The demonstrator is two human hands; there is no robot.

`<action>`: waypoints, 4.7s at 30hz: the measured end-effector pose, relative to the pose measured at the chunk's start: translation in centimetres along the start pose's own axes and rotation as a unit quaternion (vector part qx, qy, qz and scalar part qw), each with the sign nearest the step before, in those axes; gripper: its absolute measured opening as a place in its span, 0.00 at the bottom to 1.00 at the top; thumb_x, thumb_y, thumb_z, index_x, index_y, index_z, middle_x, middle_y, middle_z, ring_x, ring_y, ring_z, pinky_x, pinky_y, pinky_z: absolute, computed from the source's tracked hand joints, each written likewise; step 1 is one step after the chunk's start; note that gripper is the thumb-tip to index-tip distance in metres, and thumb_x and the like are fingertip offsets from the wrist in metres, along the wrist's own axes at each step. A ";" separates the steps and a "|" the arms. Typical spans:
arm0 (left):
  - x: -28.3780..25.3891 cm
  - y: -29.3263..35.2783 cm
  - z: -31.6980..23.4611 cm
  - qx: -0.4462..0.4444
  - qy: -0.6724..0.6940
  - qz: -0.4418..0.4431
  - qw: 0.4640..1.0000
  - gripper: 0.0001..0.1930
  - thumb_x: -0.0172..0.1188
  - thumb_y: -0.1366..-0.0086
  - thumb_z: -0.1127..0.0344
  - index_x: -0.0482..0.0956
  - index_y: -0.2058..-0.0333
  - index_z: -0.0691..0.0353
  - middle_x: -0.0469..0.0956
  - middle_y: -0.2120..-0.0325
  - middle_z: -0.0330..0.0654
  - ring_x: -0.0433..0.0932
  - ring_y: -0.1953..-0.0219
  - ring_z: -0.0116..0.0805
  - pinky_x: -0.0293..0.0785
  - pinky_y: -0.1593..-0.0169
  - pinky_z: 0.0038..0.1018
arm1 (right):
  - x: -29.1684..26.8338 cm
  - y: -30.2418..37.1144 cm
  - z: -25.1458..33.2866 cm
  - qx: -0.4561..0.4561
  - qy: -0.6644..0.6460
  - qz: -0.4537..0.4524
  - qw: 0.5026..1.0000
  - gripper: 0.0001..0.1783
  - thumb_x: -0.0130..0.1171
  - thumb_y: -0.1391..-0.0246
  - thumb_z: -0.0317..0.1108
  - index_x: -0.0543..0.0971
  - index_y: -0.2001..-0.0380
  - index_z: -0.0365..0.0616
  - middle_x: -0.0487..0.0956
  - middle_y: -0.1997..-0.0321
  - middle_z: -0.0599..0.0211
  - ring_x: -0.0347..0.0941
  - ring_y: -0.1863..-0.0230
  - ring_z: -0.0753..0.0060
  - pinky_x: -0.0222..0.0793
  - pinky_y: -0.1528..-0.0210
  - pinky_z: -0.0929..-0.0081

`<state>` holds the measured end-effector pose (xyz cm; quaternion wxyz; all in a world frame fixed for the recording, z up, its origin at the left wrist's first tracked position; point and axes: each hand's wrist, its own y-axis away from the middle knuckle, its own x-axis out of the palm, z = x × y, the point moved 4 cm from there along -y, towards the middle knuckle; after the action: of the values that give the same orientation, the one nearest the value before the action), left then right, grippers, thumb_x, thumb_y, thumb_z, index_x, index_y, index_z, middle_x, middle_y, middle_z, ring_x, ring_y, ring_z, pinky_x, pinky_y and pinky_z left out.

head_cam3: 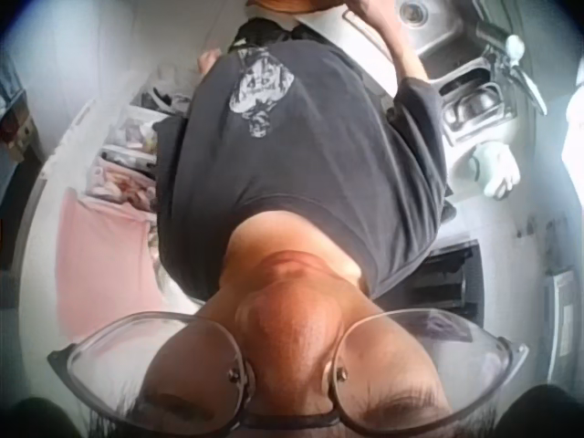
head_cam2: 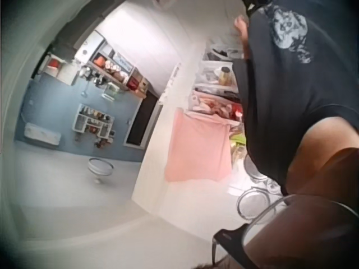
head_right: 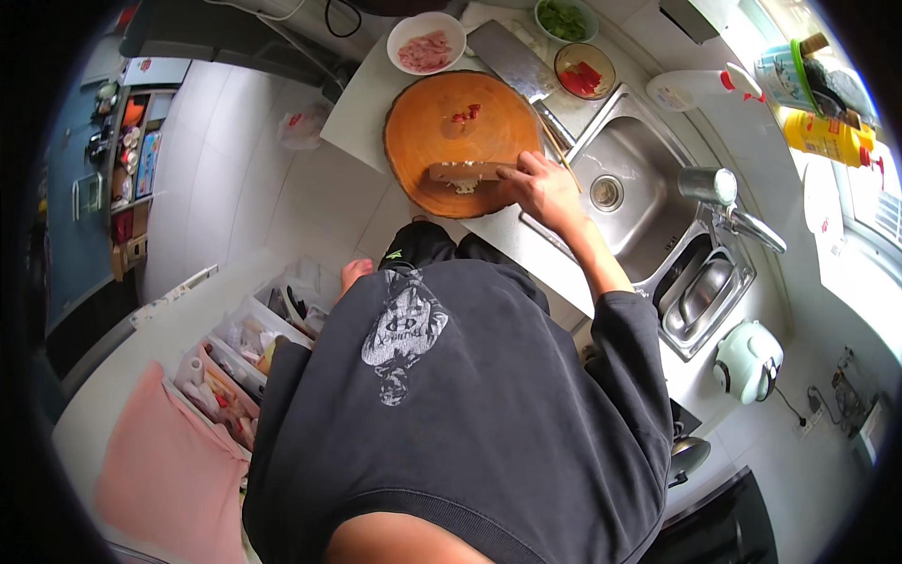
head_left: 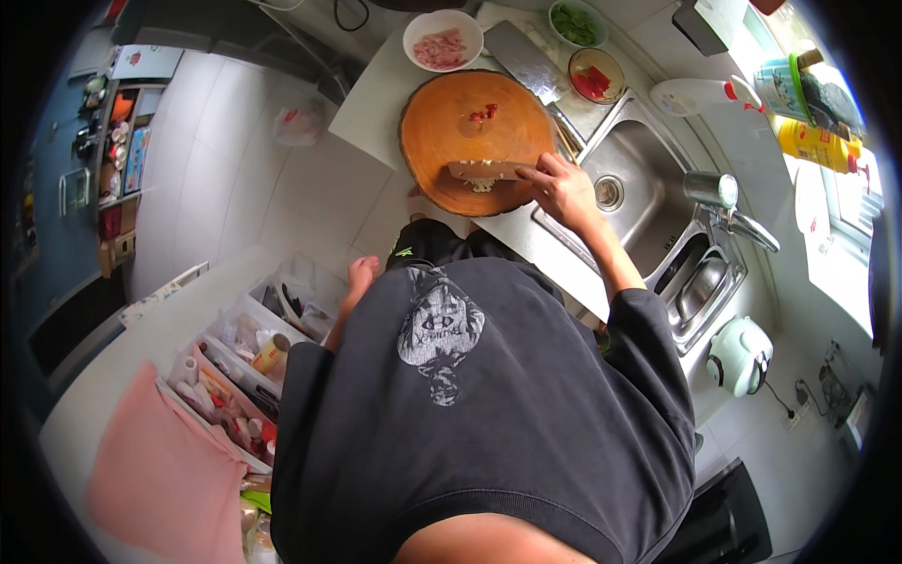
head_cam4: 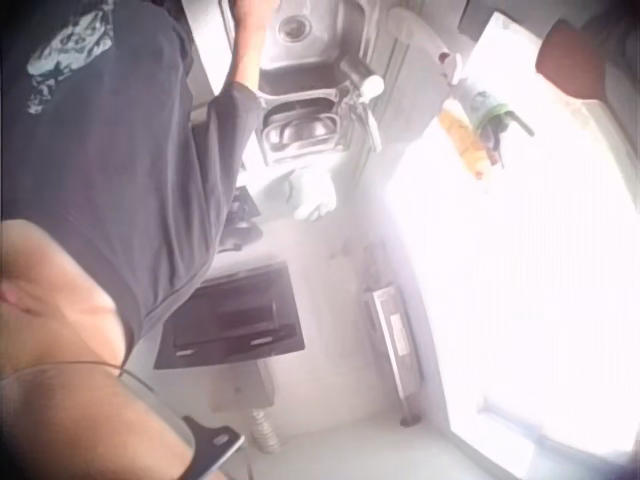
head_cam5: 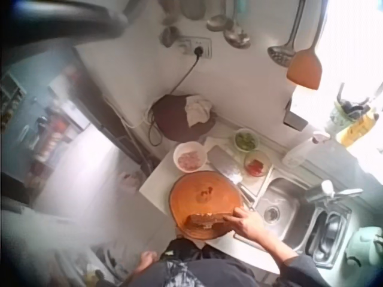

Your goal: The person peels garlic cloves by hand and places them on a wooden cutting board. They then use a cleaver to slice and mince the garlic into a fine paste, occasionally using chopsticks to gather the pieces.

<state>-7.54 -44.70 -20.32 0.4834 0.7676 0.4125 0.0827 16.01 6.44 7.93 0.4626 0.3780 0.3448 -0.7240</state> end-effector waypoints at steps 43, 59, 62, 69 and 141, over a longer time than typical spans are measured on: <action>9.4 5.3 8.1 0.029 0.095 -0.032 0.994 0.15 0.56 0.27 0.61 0.86 0.59 0.66 0.84 0.70 0.40 0.78 0.72 0.29 0.73 0.68 0.27 | -1.9 -10.9 -4.7 -0.170 -0.006 0.230 0.958 0.13 0.64 0.52 0.25 0.87 0.61 0.47 0.79 0.59 0.66 0.78 0.52 0.59 0.75 0.47 0.60; 3.3 -6.0 -0.8 0.037 -0.111 0.067 0.991 0.15 0.52 0.27 0.62 0.86 0.57 0.64 0.86 0.65 0.40 0.83 0.68 0.31 0.77 0.65 0.30 | -4.5 -4.8 -5.3 0.066 0.061 0.008 0.996 0.13 0.68 0.47 0.27 0.91 0.59 0.56 0.76 0.64 0.74 0.73 0.57 0.67 0.64 0.48 0.65; 0.2 -7.9 -7.6 -0.017 -0.061 0.028 0.998 0.14 0.52 0.25 0.61 0.85 0.56 0.61 0.86 0.64 0.38 0.83 0.66 0.28 0.76 0.66 0.28 | -2.6 -6.3 -6.3 0.075 0.046 0.012 0.996 0.12 0.67 0.45 0.27 0.91 0.61 0.57 0.76 0.65 0.73 0.74 0.55 0.67 0.63 0.47 0.65; -7.0 -9.4 -15.3 0.057 -0.017 0.018 0.998 0.14 0.52 0.24 0.61 0.85 0.57 0.60 0.85 0.64 0.37 0.82 0.66 0.25 0.76 0.66 0.26 | -0.4 -9.8 -8.5 0.135 0.043 0.052 0.989 0.10 0.66 0.42 0.34 0.89 0.58 0.54 0.81 0.59 0.70 0.77 0.48 0.62 0.63 0.45 0.58; -13.7 -19.3 -12.9 0.226 -0.333 0.177 0.898 0.13 0.62 0.28 0.63 0.87 0.56 0.68 0.85 0.68 0.40 0.82 0.70 0.26 0.79 0.65 0.25 | 18.6 -6.2 18.2 0.561 -0.326 -0.456 0.609 0.24 0.57 0.32 0.28 0.75 0.34 0.40 0.70 0.52 0.57 0.71 0.53 0.64 0.71 0.48 0.67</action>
<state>-33.80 -42.07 -25.56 0.3832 0.8995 0.0922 -0.1886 0.75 -14.60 1.42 -0.1479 0.0966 -0.1751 -0.9686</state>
